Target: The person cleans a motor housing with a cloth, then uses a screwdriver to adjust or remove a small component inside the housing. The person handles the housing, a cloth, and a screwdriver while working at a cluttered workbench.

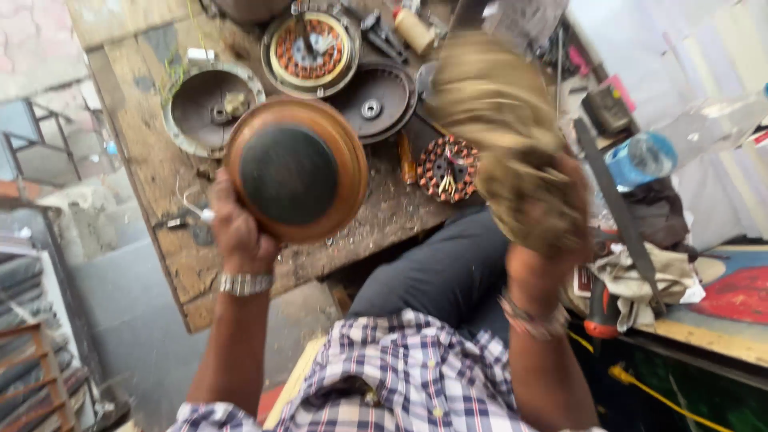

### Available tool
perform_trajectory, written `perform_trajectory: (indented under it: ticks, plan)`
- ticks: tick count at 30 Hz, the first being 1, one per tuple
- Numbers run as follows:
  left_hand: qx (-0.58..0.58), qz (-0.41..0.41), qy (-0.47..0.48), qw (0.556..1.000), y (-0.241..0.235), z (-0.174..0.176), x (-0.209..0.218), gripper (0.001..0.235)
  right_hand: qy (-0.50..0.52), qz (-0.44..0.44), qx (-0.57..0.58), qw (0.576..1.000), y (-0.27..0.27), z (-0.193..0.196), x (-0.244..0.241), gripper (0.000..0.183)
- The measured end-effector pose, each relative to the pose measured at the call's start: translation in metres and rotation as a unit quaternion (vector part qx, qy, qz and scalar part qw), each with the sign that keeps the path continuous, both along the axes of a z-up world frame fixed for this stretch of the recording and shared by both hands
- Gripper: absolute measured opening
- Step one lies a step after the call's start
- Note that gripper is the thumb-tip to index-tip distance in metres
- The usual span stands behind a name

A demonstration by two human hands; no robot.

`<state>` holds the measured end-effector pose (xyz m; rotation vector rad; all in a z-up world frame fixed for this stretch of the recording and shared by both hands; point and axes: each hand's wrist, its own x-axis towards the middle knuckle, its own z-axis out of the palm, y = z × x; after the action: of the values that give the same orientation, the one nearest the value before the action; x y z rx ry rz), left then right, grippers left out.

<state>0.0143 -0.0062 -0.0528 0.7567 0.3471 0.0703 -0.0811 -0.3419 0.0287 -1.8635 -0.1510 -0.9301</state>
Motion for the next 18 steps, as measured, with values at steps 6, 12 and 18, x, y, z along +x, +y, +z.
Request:
perform_trajectory:
  ticks: [6,12,18]
  plan:
    - [0.657,-0.079,-0.352,0.662,-0.018,0.024,-0.001,0.024,-0.001,-0.114,0.215,0.970,-0.029,-0.012,-0.049,0.047]
    - [0.753,-0.229,-0.428,0.444,-0.053,0.037,0.025,0.042,0.095,-0.104,0.118,0.983,-0.036,-0.005,-0.078,0.036]
    - [0.716,-0.141,-0.395,0.558,-0.037,0.041,0.022,0.040,0.437,-0.006,-0.204,0.876,-0.036,0.009,-0.094,0.054]
